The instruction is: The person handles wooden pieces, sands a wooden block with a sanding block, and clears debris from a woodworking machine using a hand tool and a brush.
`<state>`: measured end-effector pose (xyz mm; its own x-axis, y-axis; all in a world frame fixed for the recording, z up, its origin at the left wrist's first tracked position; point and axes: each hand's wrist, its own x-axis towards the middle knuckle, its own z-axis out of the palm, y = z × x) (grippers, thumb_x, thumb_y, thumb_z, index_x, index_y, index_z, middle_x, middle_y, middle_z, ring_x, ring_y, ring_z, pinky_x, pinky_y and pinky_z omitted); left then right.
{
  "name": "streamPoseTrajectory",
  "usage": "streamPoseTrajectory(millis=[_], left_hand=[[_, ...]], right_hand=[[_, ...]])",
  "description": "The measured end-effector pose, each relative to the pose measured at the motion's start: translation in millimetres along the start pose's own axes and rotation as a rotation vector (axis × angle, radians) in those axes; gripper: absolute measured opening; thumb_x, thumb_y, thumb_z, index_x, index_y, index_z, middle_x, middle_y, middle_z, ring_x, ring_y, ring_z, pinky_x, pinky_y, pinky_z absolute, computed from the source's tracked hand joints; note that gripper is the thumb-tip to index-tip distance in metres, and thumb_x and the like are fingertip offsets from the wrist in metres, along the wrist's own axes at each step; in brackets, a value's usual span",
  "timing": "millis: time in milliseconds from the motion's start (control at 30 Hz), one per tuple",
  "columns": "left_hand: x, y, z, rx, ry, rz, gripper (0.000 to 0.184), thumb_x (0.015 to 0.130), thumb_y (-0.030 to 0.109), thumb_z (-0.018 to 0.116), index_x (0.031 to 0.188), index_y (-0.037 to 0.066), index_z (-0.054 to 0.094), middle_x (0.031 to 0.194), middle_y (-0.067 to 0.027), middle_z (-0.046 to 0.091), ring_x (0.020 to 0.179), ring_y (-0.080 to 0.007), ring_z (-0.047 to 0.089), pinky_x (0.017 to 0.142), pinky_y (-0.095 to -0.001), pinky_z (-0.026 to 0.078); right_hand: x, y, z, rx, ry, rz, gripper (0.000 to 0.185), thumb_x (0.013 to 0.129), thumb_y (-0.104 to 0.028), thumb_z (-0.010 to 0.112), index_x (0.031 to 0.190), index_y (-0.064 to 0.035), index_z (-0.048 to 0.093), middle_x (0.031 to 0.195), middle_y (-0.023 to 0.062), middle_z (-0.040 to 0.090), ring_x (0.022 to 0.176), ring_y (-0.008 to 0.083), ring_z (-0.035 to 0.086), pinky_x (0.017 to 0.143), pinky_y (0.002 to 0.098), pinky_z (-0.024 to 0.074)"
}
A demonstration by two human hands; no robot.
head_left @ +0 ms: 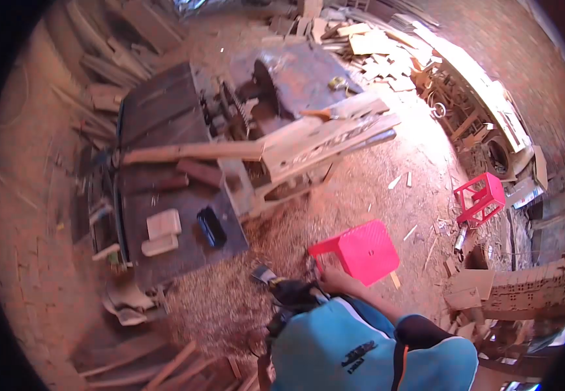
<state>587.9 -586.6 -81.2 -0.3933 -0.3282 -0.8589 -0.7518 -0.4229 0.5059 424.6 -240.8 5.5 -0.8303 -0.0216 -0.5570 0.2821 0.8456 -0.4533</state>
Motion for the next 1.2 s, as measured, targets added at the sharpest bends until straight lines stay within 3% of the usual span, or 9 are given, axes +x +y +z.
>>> streamPoseTrajectory(millis=[367, 467, 567, 600, 700, 767, 867, 967, 1200], left_hand=[[-8, 14, 67, 0.055, -0.009, -0.059, 0.028, 0.077, 0.035, 0.051, 0.083, 0.009, 0.055, 0.071, -0.0015, 0.051, 0.065, -0.0141, 0.049, 0.055, -0.0275, 0.041], [-14, 4, 110, -0.004, 0.003, -0.081, 0.027, 0.076, 0.034, 0.051, 0.084, 0.009, 0.056, 0.072, -0.0017, 0.052, 0.066, -0.0143, 0.050, 0.055, -0.0275, 0.042], [-30, -19, 154, -0.082, 0.010, -0.091, 0.026, 0.076, 0.033, 0.051, 0.084, 0.009, 0.056, 0.072, -0.0018, 0.052, 0.067, -0.0144, 0.050, 0.055, -0.0275, 0.042], [-36, -20, 168, -0.111, 0.023, -0.090, 0.026, 0.076, 0.033, 0.051, 0.085, 0.009, 0.056, 0.072, -0.0019, 0.053, 0.067, -0.0145, 0.051, 0.055, -0.0275, 0.042], [-46, -18, 196, -0.167, 0.074, -0.072, 0.025, 0.076, 0.032, 0.052, 0.085, 0.009, 0.056, 0.073, -0.0020, 0.053, 0.067, -0.0146, 0.051, 0.055, -0.0275, 0.043], [-54, -20, 209, -0.205, 0.106, -0.075, 0.025, 0.076, 0.031, 0.052, 0.086, 0.009, 0.056, 0.073, -0.0021, 0.053, 0.068, -0.0147, 0.051, 0.055, -0.0275, 0.043], [-64, -32, 221, -0.256, 0.156, -0.091, 0.024, 0.076, 0.030, 0.052, 0.086, 0.009, 0.056, 0.074, -0.0023, 0.054, 0.068, -0.0149, 0.052, 0.055, -0.0275, 0.043], [-73, -43, 226, -0.282, 0.195, -0.120, 0.023, 0.076, 0.029, 0.052, 0.087, 0.009, 0.056, 0.075, -0.0024, 0.054, 0.069, -0.0150, 0.052, 0.055, -0.0275, 0.043], [-69, -43, 230, -0.295, 0.214, -0.164, 0.022, 0.076, 0.027, 0.053, 0.088, 0.010, 0.057, 0.076, -0.0028, 0.056, 0.070, -0.0153, 0.054, 0.055, -0.0275, 0.044]], right_hand=[[47, 45, -71, -0.068, -0.232, -0.056, 0.023, 0.072, -0.020, 0.047, 0.081, -0.0017, 0.059, 0.079, 0.0197, 0.059, 0.071, 0.0309, 0.058, 0.063, 0.0403, 0.0453], [139, 78, -122, -0.288, -0.295, -0.408, 0.024, 0.076, -0.019, 0.044, 0.089, -0.0029, 0.058, 0.081, 0.0153, 0.060, 0.072, 0.0251, 0.059, 0.062, 0.0341, 0.0465], [231, 108, -203, 0.824, 0.189, -0.531, 0.016, 0.076, -0.007, 0.045, 0.086, -0.0028, 0.057, 0.072, 0.0055, 0.057, 0.065, 0.0134, 0.054, 0.057, 0.0255, 0.0422], [279, 140, -235, 1.343, -0.085, -0.350, 0.015, 0.080, -0.010, 0.044, 0.082, -0.0024, 0.057, 0.070, 0.0060, 0.057, 0.062, 0.0125, 0.052, 0.060, 0.0249, 0.0425], [336, 125, -329, 0.276, 0.576, -0.449, 0.016, 0.073, 0.000, 0.049, 0.087, -0.0016, 0.054, 0.073, 0.0045, 0.055, 0.065, 0.0129, 0.051, 0.058, 0.0251, 0.0413], [334, 89, -370, -0.049, 0.827, -0.490, 0.029, 0.069, -0.007, 0.054, 0.097, -0.0027, 0.051, 0.084, 0.0153, 0.052, 0.081, 0.0296, 0.050, 0.070, 0.0358, 0.0404], [373, 97, -382, -0.332, 0.802, -0.449, 0.035, 0.070, -0.013, 0.053, 0.105, -0.0111, 0.048, 0.089, 0.0193, 0.051, 0.089, 0.0365, 0.046, 0.077, 0.0440, 0.0390], [399, 102, -390, -0.426, 0.217, -0.136, 0.033, 0.073, -0.023, 0.054, 0.106, -0.0202, 0.049, 0.106, 0.0173, 0.044, 0.095, 0.0393, 0.046, 0.079, 0.0469, 0.0386], [410, 108, -400, -0.076, 0.378, -0.251, 0.019, 0.075, -0.008, 0.047, 0.092, -0.0069, 0.054, 0.098, 0.0181, 0.049, 0.086, 0.0315, 0.053, 0.073, 0.0376, 0.0433]])
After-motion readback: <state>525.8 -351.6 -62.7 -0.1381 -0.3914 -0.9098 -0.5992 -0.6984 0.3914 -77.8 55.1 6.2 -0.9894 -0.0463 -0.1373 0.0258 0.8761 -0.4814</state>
